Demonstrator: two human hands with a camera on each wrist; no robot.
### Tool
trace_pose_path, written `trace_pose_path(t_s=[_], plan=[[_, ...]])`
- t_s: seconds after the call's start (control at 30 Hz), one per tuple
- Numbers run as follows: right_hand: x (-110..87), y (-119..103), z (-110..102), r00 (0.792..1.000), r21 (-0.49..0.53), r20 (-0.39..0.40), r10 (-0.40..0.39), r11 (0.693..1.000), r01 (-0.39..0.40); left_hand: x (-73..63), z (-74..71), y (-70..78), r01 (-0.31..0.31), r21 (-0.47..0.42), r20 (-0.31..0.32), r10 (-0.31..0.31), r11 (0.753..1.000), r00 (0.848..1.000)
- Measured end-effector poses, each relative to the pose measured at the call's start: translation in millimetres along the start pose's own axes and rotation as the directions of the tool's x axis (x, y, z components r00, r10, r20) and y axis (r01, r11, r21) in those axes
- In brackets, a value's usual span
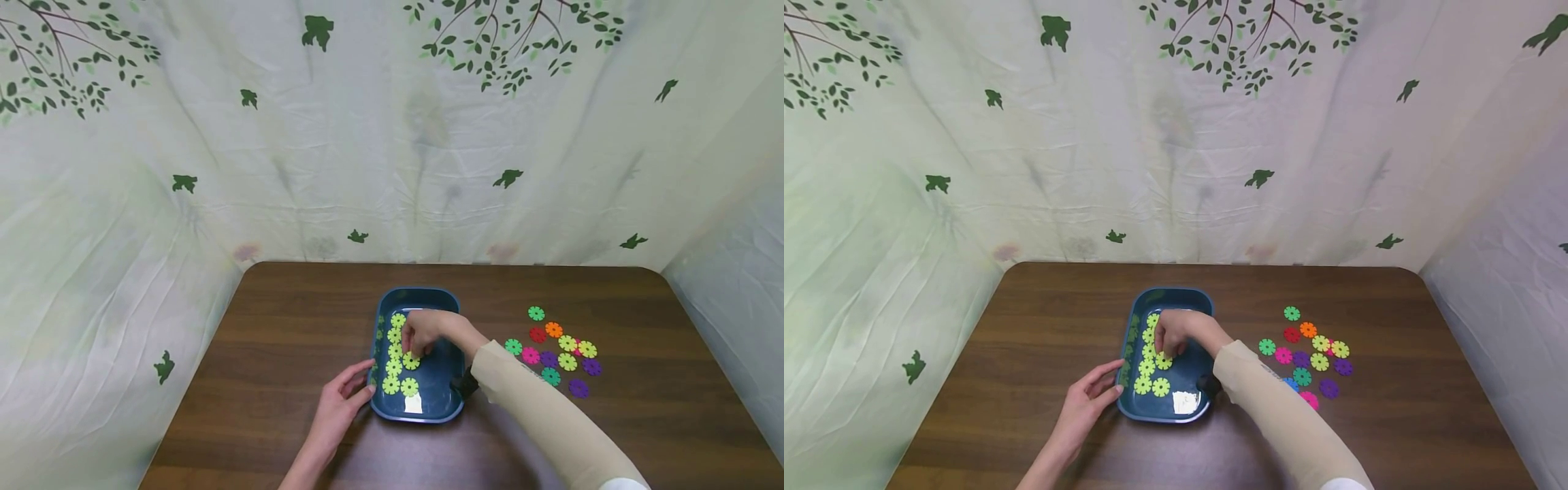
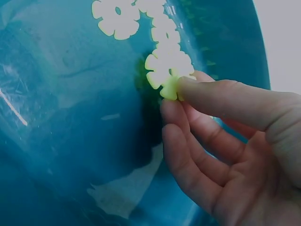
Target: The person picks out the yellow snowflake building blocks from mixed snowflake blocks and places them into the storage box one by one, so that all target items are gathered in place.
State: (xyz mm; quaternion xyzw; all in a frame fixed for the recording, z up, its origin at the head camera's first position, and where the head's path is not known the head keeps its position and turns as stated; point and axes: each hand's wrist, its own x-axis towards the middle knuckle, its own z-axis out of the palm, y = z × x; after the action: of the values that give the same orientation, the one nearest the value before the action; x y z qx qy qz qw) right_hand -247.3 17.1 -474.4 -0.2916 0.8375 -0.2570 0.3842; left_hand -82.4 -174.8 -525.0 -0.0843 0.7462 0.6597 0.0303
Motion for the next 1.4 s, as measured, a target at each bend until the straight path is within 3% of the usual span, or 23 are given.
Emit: trace_pose_path(t_s=[0.9, 1.4], plan=[[6.4, -2.1, 13.3, 0.996, -0.101, -0.061, 0.066, 0.992, -0.072, 0.5, 0.5, 0.3, 0.006, 0.003, 0.004, -0.006, 1.000, 1.000], [7.8, -4.0, 16.7, 0.992, -0.102, -0.085, 0.098, 0.989, -0.107, -0.1, 0.5, 1.0, 0.015, 0.001, 0.004, -0.015, 1.000, 1.000]])
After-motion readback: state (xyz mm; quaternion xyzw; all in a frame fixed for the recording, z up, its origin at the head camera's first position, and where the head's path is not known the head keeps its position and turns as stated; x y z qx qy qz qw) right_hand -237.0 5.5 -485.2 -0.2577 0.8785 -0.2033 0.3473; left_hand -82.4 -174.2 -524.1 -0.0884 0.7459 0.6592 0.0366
